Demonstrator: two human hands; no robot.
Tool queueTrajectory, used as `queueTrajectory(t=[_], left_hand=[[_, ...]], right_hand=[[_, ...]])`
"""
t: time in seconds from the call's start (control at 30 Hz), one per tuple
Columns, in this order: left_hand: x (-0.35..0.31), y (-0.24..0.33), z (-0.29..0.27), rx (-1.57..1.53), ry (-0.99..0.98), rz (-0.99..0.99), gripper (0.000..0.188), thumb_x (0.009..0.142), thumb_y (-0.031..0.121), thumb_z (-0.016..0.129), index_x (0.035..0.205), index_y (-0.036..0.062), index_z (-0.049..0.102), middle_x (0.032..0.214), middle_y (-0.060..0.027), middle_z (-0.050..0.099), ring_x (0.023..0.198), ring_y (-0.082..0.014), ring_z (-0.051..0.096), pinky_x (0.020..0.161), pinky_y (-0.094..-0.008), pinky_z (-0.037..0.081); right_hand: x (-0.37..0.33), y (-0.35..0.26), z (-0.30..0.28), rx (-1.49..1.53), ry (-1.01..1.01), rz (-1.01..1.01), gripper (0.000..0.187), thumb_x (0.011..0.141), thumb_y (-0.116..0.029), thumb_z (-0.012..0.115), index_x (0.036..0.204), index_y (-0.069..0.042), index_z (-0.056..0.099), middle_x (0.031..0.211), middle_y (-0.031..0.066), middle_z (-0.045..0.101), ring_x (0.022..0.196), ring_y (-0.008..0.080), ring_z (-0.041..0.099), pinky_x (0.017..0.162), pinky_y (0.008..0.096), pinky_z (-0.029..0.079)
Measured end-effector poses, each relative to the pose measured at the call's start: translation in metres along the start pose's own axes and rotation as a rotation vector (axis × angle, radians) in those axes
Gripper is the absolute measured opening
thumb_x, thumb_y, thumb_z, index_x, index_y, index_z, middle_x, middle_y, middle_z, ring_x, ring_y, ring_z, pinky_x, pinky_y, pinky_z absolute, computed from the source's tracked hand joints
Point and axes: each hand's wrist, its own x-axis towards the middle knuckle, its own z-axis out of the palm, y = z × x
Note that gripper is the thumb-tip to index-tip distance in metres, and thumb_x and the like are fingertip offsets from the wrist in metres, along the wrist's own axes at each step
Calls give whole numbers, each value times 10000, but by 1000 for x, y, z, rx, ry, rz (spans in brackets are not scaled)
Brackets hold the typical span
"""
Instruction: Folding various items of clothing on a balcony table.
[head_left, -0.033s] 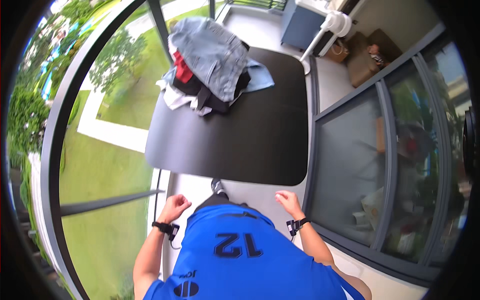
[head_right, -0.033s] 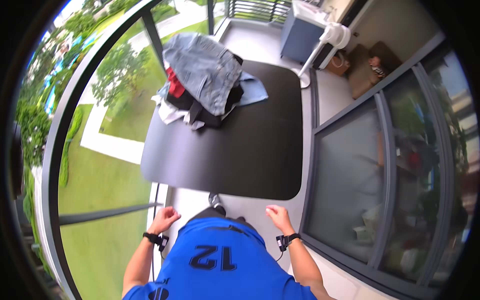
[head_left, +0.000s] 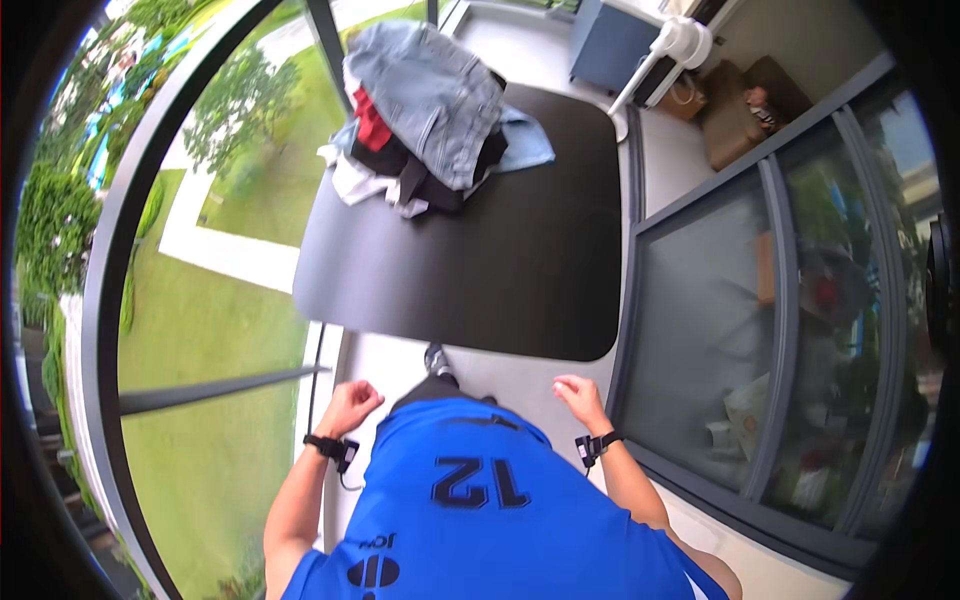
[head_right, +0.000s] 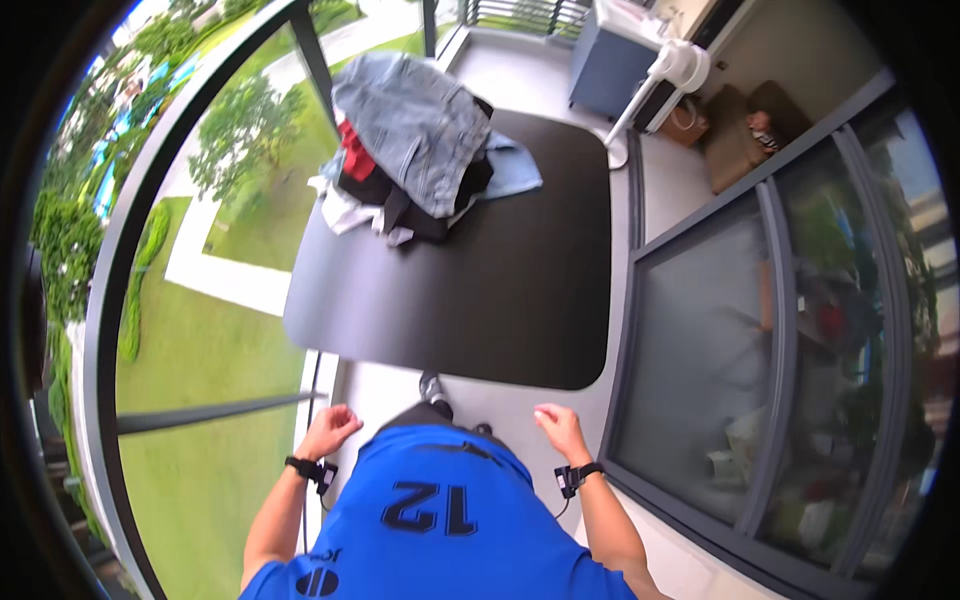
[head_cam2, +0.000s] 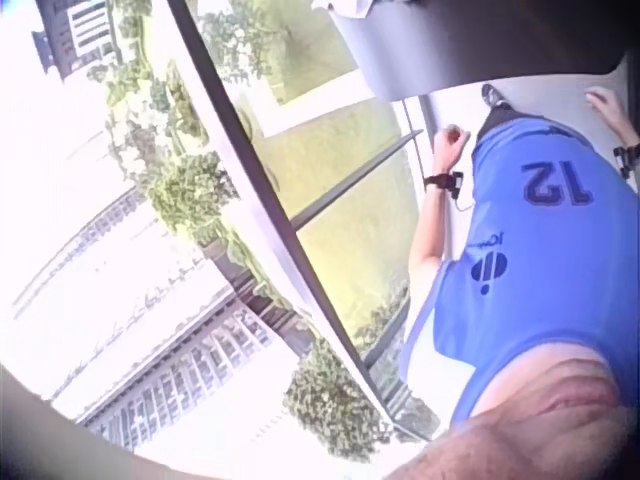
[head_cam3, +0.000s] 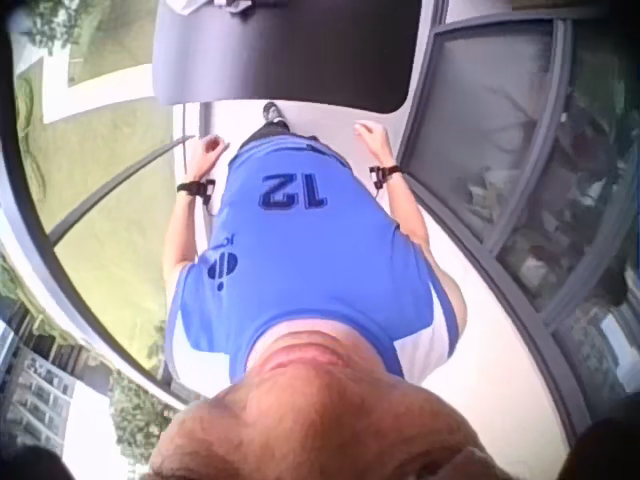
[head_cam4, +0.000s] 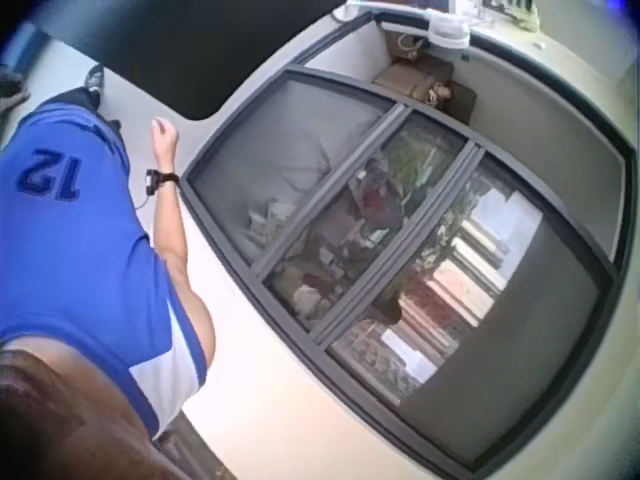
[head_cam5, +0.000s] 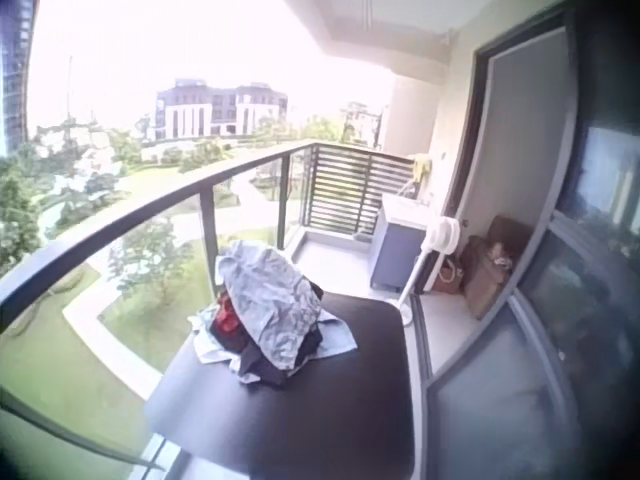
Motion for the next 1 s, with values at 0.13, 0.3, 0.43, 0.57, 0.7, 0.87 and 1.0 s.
queueTrajectory(t=[0.13, 0.3, 0.43, 0.57, 0.7, 0.87, 1.0], left_hand=[[-37, 24, 14, 100, 73, 93, 118, 925, 83, 734, 944, -30, 704, 755, -58, 704, 719, -115, 662, 667, -279, 538], [-63, 136, 14, 247, 314, 547, 345, 809, 33, 795, 1136, -12, 696, 917, -88, 699, 827, -181, 646, 780, -311, 522], [-103, 232, -14, 465, 532, 1017, 835, 767, 433, 895, 1384, -43, 592, 1318, -209, 660, 1202, -350, 636, 1031, -441, 502], [-154, 259, -39, 441, 726, 1318, 981, 852, 742, 675, 1495, 21, 504, 1485, -287, 503, 1382, -424, 499, 1116, -592, 400], [-172, 236, -86, 435, 791, 1282, 944, 855, 738, 673, 1507, 81, 487, 1506, -288, 478, 1403, -431, 469, 1122, -608, 382], [-204, 199, -113, 475, 851, 1252, 904, 858, 732, 670, 1523, 155, 466, 1533, -288, 447, 1429, -439, 432, 1130, -628, 359], [-225, 198, -118, 483, 820, 1190, 876, 860, 728, 668, 1536, 215, 449, 1554, -288, 422, 1451, -446, 402, 1136, -644, 340]], right_hand=[[-46, 21, -12, -191, -73, -35, 264, 977, -193, 687, 1114, 23, 746, 910, 76, 759, 854, 134, 696, 787, 297, 557], [-113, 61, -18, -265, -98, -16, 266, 954, -236, 692, 1063, -2, 756, 944, 180, 771, 863, 284, 755, 772, 365, 570], [-148, 69, -19, -273, -253, 68, 252, 952, -201, 700, 1081, 9, 757, 942, 186, 774, 900, 269, 765, 804, 351, 580], [-151, 79, -31, -259, -265, 111, 264, 956, -196, 703, 1104, 17, 754, 946, 188, 778, 890, 257, 769, 799, 347, 587], [-145, 92, -43, -309, -210, 4, 276, 946, -204, 715, 1097, 23, 755, 945, 182, 780, 872, 258, 770, 792, 352, 590], [-131, 95, -42, -335, -193, -14, 265, 957, -182, 704, 1096, 38, 753, 910, 116, 784, 842, 169, 746, 770, 314, 578], [-113, 83, -36, -386, -255, -14, 275, 961, -188, 702, 1093, 48, 747, 907, 120, 781, 834, 163, 737, 764, 320, 575]])
